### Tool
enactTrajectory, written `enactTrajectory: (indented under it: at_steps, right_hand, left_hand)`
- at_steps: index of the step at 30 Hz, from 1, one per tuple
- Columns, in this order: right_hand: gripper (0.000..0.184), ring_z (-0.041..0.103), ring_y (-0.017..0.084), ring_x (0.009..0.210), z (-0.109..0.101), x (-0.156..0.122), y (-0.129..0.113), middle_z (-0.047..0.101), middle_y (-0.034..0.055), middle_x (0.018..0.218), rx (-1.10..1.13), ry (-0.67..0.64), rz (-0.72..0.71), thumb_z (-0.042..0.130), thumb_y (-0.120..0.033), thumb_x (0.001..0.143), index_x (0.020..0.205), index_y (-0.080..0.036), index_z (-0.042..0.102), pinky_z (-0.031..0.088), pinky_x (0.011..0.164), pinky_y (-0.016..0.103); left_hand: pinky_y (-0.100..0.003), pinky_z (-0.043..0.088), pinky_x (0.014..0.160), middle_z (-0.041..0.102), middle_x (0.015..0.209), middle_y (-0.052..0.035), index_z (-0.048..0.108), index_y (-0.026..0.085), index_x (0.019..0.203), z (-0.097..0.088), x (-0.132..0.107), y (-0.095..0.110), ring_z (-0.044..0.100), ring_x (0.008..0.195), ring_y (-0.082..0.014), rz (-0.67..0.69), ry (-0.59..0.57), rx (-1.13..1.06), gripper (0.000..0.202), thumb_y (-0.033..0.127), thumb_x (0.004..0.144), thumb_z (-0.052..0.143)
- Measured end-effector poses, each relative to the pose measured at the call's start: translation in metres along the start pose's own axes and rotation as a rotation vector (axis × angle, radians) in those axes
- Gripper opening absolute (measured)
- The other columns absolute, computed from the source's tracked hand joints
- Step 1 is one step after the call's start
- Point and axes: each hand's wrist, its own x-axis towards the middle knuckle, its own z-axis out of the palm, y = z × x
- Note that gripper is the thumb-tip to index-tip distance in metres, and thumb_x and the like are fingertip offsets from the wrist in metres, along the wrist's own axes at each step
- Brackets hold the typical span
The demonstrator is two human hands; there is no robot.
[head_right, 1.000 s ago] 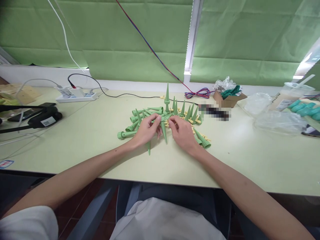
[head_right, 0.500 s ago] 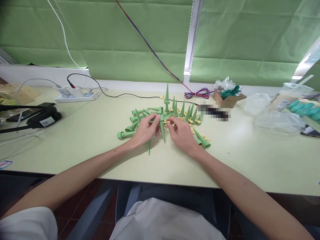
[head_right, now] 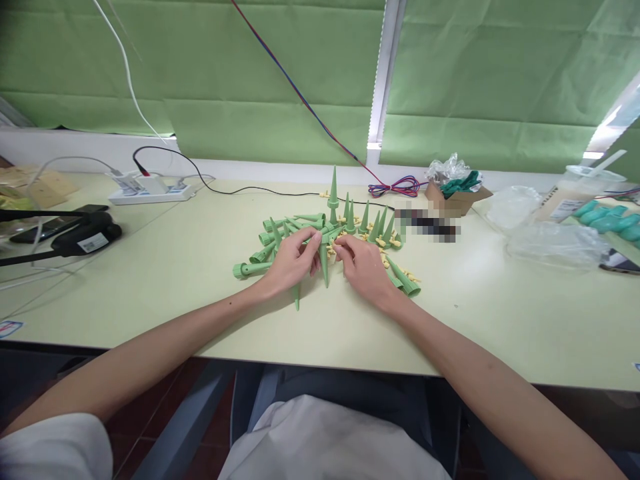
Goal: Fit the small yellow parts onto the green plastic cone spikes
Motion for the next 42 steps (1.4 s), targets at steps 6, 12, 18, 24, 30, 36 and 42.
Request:
enactTrajectory:
  at_steps: [6, 12, 18, 24, 30, 36, 42]
  right_hand:
    - [0.023, 0.054, 0.016, 0.055, -0.0011, 0.0009, -0.0028, 0.060, 0.0000, 0.062, -0.038, -0.013, 0.015, 0.046, -0.028, 0.097, 0.077, -0.021, 0.055, 0.041, 0.064, 0.030]
    - [0.033, 0.047, 0.015, 0.051, 0.0015, 0.0017, 0.0033, 0.054, -0.0009, 0.056, -0.123, -0.012, -0.022, 0.042, -0.032, 0.100, 0.069, -0.022, 0.049, 0.036, 0.060, 0.030]
    - [0.041, 0.047, 0.015, 0.052, 0.0028, 0.0021, 0.0058, 0.056, 0.0004, 0.058, -0.177, -0.030, -0.043, 0.035, -0.036, 0.102, 0.064, -0.022, 0.045, 0.034, 0.061, 0.031]
    - [0.050, 0.043, 0.015, 0.049, 0.0031, 0.0009, 0.0045, 0.049, -0.0010, 0.051, -0.161, -0.054, -0.032, 0.031, -0.041, 0.104, 0.059, -0.022, 0.039, 0.032, 0.059, 0.032]
    - [0.046, 0.047, 0.016, 0.054, 0.0039, 0.0001, 0.0034, 0.052, -0.0005, 0.057, -0.117, -0.053, -0.011, 0.032, -0.042, 0.105, 0.064, -0.022, 0.042, 0.033, 0.060, 0.031]
    - [0.035, 0.046, 0.015, 0.056, 0.0031, -0.0008, -0.0013, 0.056, -0.0002, 0.065, -0.096, -0.030, -0.041, 0.039, -0.040, 0.103, 0.073, -0.022, 0.046, 0.034, 0.059, 0.030]
    - [0.028, 0.048, 0.015, 0.057, 0.0030, -0.0012, -0.0008, 0.056, -0.0005, 0.065, -0.080, -0.040, -0.045, 0.040, -0.033, 0.101, 0.076, -0.022, 0.046, 0.035, 0.061, 0.029]
  left_hand:
    - [-0.028, 0.045, 0.059, 0.052, 0.060, 0.0011, 0.051, 0.020, 0.078, -0.0005, -0.0005, 0.0026, 0.053, 0.056, -0.0148, 0.051, 0.022, 0.092, 0.036, 0.045, 0.102, 0.039]
    - [-0.028, 0.044, 0.062, 0.054, 0.069, -0.0016, 0.051, 0.020, 0.077, 0.0003, 0.0004, 0.0010, 0.055, 0.066, -0.0160, 0.102, 0.042, 0.134, 0.035, 0.042, 0.101, 0.040]
    - [-0.029, 0.043, 0.062, 0.054, 0.070, -0.0026, 0.050, 0.020, 0.077, 0.0013, 0.0002, 0.0003, 0.055, 0.068, -0.0169, 0.135, 0.044, 0.169, 0.035, 0.043, 0.101, 0.039]
    - [-0.029, 0.043, 0.060, 0.052, 0.064, -0.0016, 0.050, 0.020, 0.075, 0.0014, -0.0006, 0.0020, 0.054, 0.064, -0.0167, 0.126, 0.041, 0.159, 0.036, 0.042, 0.101, 0.039]
    - [-0.028, 0.042, 0.058, 0.054, 0.064, -0.0010, 0.051, 0.020, 0.076, -0.0003, -0.0003, 0.0046, 0.052, 0.063, -0.0158, 0.102, 0.050, 0.154, 0.034, 0.041, 0.101, 0.041]
    - [-0.027, 0.042, 0.057, 0.053, 0.062, -0.0006, 0.049, 0.020, 0.074, -0.0015, 0.0003, 0.0065, 0.052, 0.060, -0.0151, 0.078, 0.076, 0.147, 0.036, 0.042, 0.100, 0.041]
    - [-0.027, 0.045, 0.061, 0.057, 0.073, -0.0032, 0.052, 0.020, 0.078, -0.0006, 0.0001, 0.0060, 0.057, 0.071, -0.0165, 0.109, 0.085, 0.139, 0.035, 0.044, 0.100, 0.042]
